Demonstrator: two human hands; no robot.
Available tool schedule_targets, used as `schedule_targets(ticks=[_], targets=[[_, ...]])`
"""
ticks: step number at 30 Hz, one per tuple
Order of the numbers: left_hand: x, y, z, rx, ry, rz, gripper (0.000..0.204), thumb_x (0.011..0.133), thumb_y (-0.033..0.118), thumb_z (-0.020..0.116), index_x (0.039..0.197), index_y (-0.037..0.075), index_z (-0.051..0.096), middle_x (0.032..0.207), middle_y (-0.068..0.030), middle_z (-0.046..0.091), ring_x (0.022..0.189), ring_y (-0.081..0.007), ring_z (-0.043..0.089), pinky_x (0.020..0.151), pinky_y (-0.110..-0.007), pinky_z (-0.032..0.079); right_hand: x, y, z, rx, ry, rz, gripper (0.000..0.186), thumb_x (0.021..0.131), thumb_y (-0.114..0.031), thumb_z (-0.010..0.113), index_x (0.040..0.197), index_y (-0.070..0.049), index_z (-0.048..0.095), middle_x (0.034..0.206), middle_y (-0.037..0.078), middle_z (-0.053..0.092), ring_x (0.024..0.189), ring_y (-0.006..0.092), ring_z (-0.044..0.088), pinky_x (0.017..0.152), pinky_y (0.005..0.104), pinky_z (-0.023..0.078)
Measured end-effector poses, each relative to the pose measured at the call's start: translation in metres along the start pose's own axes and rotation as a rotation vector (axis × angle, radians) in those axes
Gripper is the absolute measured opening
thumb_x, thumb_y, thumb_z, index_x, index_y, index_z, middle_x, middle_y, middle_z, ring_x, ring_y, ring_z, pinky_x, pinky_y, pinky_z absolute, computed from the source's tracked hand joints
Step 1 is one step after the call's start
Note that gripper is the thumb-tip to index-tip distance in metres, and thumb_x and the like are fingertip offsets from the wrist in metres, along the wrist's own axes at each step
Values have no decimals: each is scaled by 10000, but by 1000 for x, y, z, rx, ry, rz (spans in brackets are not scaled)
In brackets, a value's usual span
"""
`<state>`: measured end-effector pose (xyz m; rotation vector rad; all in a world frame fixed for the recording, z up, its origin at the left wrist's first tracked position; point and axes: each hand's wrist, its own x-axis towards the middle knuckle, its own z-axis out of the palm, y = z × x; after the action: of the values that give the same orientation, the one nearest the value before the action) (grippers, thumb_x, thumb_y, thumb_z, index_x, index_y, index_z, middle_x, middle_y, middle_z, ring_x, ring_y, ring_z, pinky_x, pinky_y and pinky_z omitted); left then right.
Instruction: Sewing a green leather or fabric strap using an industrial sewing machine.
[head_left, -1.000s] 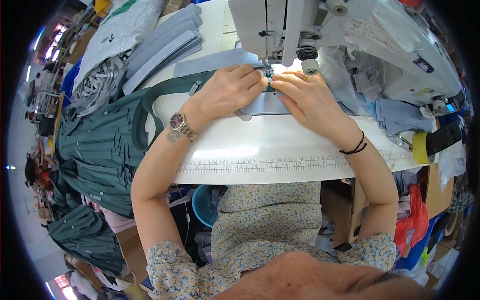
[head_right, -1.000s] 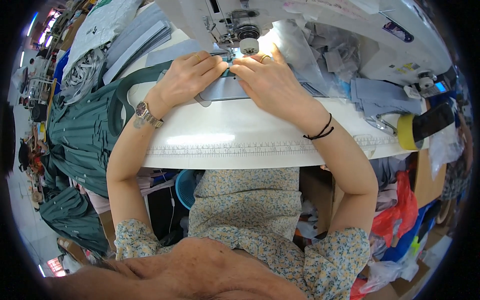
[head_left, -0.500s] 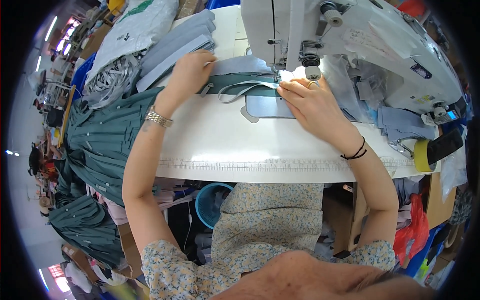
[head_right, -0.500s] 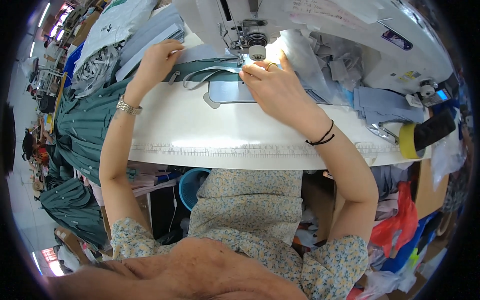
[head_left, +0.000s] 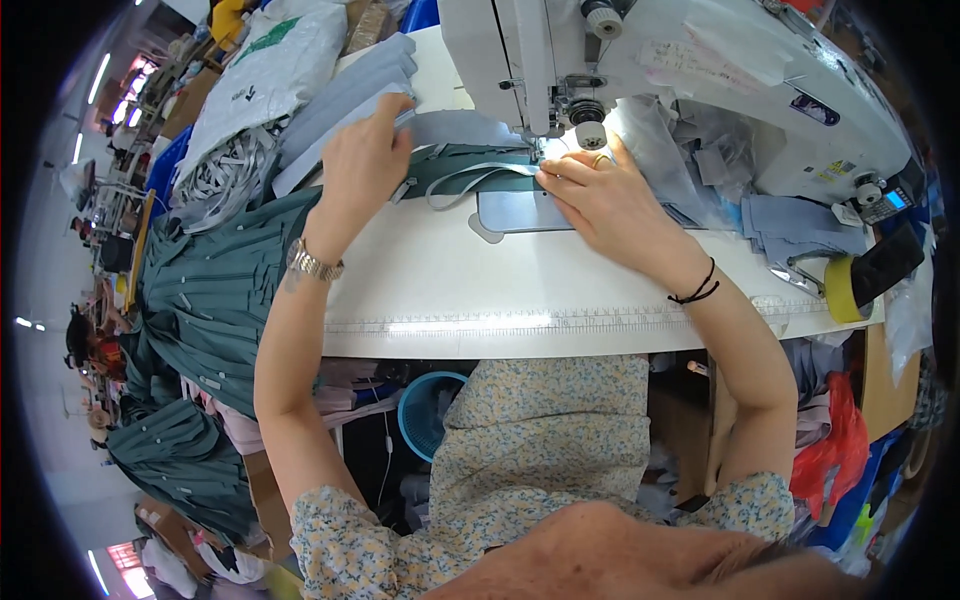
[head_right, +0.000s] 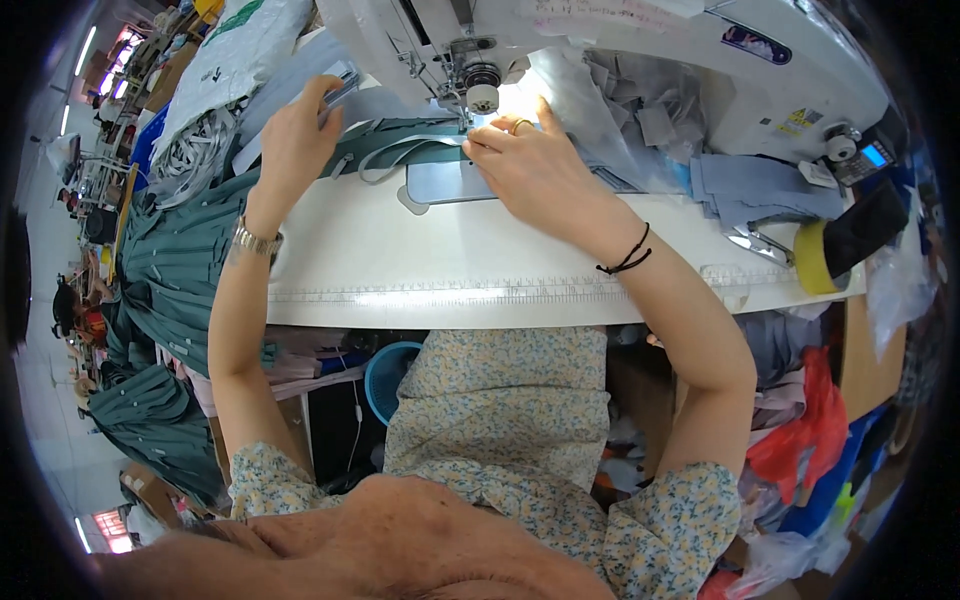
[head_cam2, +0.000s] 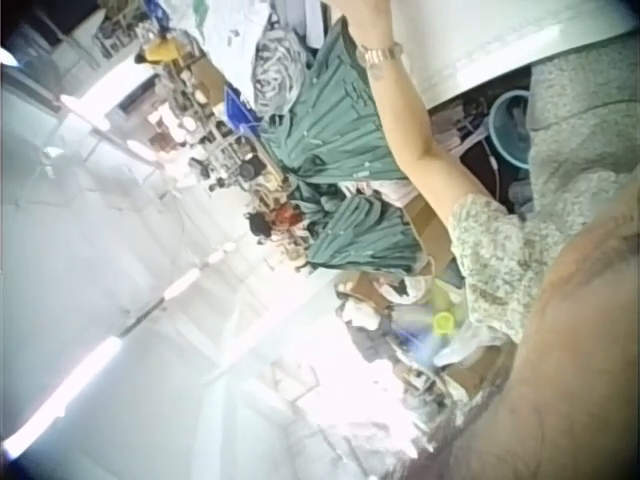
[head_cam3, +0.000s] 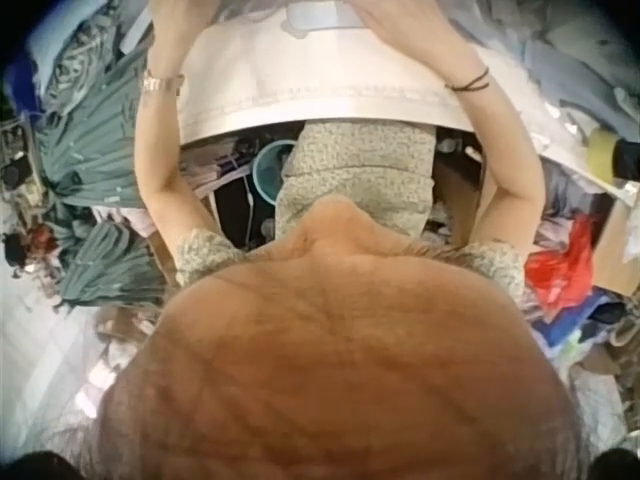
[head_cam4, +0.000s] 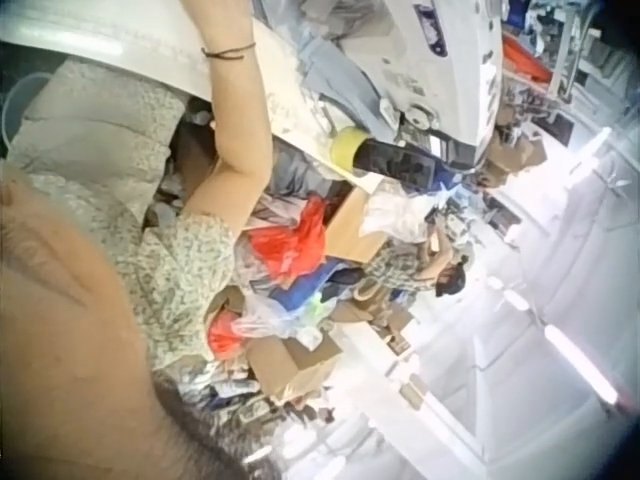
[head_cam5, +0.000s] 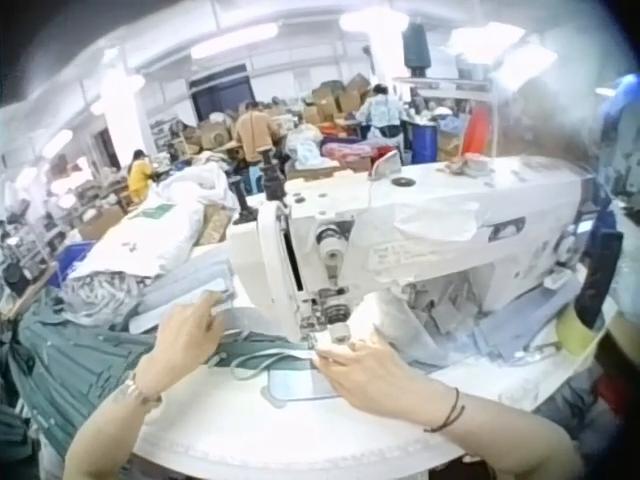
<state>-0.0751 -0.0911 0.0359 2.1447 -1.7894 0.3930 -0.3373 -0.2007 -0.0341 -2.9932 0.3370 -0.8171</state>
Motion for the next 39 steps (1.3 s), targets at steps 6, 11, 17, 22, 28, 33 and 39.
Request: schedule_targets(ticks=[6, 11, 17, 22, 28, 33, 39], targets=[[-15, 46, 15, -681, -164, 103, 193, 854, 61, 620, 1038, 31, 673, 820, -102, 676, 790, -290, 632, 696, -343, 511, 2, -1, -4, 29, -54, 25, 231, 929, -131, 586, 1110, -34, 693, 1133, 24, 631, 1165, 239, 587, 1065, 630, 378], [-15, 58, 33, -243, 151, 366, 169, 795, 65, 661, 957, 24, 683, 864, -89, 653, 776, -248, 612, 683, -350, 520, 2, -2, -4, 8, -12, 7, 233, 902, -105, 599, 1101, -32, 696, 1115, 22, 638, 1113, 258, 610, 1061, 625, 383], [-17, 53, 47, 49, 299, 706, 187, 700, 113, 679, 881, 72, 658, 954, -50, 645, 886, -232, 591, 801, -370, 505, 2, -2, -2, 6, -10, 16, 227, 906, -110, 600, 1097, -50, 704, 1139, 33, 651, 1062, 272, 628, 1064, 621, 377], [-14, 45, 48, 7, 141, 740, 273, 758, 141, 661, 1023, 81, 687, 958, -35, 654, 974, -229, 599, 953, -397, 457, 2, -6, -11, 37, -54, 71, 218, 913, -122, 602, 1093, -56, 707, 1157, 56, 664, 1048, 278, 634, 1070, 617, 366], [-9, 44, 53, -133, 177, 719, 259, 769, 146, 634, 1011, 90, 707, 968, -27, 672, 1043, -233, 571, 962, -385, 443, 2, -5, -10, 78, -85, 102, 208, 904, -132, 628, 1079, -56, 712, 1151, 79, 667, 1038, 280, 642, 1084, 607, 351], [-7, 47, 57, -137, 189, 698, 241, 772, 143, 638, 996, 104, 717, 984, -11, 680, 1059, -226, 562, 975, -384, 433, 1, -1, -7, 65, -56, 74, 191, 911, -140, 629, 1057, -63, 723, 1156, 89, 667, 1042, 282, 644, 1082, 619, 353], [-5, 44, 59, -165, 189, 686, 238, 751, 123, 669, 979, 112, 735, 971, 11, 697, 1052, -217, 563, 956, -374, 437, 1, -3, -6, 101, -52, 97, 178, 925, -149, 626, 1042, -56, 723, 1173, 79, 663, 1039, 285, 647, 1096, 637, 336]])
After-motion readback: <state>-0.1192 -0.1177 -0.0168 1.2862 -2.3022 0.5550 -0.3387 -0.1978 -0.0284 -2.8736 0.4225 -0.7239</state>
